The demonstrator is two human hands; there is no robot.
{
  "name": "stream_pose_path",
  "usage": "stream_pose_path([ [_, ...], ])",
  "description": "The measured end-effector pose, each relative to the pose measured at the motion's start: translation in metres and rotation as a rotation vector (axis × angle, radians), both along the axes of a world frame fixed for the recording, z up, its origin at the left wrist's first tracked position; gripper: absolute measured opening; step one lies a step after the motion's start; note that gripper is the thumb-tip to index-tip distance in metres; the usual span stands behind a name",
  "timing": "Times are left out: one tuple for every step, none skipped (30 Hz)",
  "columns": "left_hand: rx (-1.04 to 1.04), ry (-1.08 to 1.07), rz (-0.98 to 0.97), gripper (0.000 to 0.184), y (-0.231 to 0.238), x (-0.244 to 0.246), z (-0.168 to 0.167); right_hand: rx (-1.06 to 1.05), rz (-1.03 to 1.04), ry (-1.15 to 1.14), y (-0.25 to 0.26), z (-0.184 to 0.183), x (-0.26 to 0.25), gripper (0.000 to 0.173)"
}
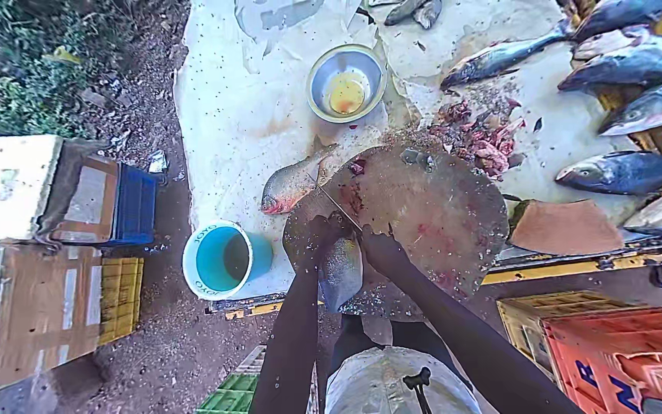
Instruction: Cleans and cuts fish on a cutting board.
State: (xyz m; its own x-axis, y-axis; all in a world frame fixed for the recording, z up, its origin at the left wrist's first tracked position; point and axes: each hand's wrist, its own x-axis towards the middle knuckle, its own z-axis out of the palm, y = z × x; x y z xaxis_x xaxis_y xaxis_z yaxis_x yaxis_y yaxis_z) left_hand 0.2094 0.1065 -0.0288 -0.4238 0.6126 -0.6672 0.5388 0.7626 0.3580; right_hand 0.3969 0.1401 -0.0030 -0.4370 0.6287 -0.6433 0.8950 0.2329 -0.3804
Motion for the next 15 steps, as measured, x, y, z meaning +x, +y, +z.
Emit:
stream_pose_path([
  [-0.020,0.012,0.060,0.069,-0.015,-0.003,0.012,-0.001,0.035,0.029,0.020,-0.005,0.003,0.034],
  [0.014,0.011,0.151,0.073,-0.036,-0.006,0.020,0.015,0.044,0.060,0.047,-0.013,0.013,0.034],
  [0.096,-0.004,0.259,0.071,-0.059,-0.009,0.026,0.054,0.021,0.092,0.075,-0.021,0.029,0.036],
  [0.208,-0.028,0.386,0.062,-0.078,-0.013,0.032,0.105,-0.032,0.136,0.101,-0.025,0.046,0.037],
  [0.344,-0.084,0.527,0.052,-0.093,-0.015,0.040,0.155,-0.098,0.183,0.126,-0.025,0.062,0.038],
  [0.476,-0.163,0.665,0.043,-0.102,-0.013,0.051,0.177,-0.161,0.193,0.148,-0.022,0.077,0.039],
  [0.586,-0.255,0.785,0.037,-0.106,-0.011,0.063,0.188,-0.235,0.195,0.162,-0.019,0.089,0.039],
  [0.684,-0.342,0.892,0.032,-0.104,-0.008,0.074,0.174,-0.327,0.196,0.169,-0.013,0.095,0.039],
  [0.764,-0.416,0.990,0.030,-0.099,-0.005,0.077,0.157,-0.415,0.201,0.169,-0.010,0.099,0.039],
  [0.810,-0.467,1.072,0.032,-0.092,-0.003,0.073,0.137,-0.494,0.209,0.160,-0.009,0.101,0.039],
  [0.814,-0.488,1.145,0.036,-0.086,0.001,0.062,0.112,-0.544,0.197,0.139,-0.006,0.102,0.038],
  [0.784,-0.491,1.195,0.041,-0.080,0.003,0.047,0.084,-0.592,0.191,0.111,-0.002,0.102,0.038],
  [0.740,-0.480,1.212,0.043,-0.069,0.004,0.031,0.055,-0.623,0.174,0.079,0.002,0.103,0.036],
  [0.695,-0.431,1.179,0.042,-0.063,0.007,0.014,0.010,-0.643,0.152,0.043,0.005,0.109,0.035],
  [0.646,-0.347,1.087,0.041,-0.065,0.009,-0.001,-0.035,-0.654,0.134,0.004,0.005,0.118,0.035],
])
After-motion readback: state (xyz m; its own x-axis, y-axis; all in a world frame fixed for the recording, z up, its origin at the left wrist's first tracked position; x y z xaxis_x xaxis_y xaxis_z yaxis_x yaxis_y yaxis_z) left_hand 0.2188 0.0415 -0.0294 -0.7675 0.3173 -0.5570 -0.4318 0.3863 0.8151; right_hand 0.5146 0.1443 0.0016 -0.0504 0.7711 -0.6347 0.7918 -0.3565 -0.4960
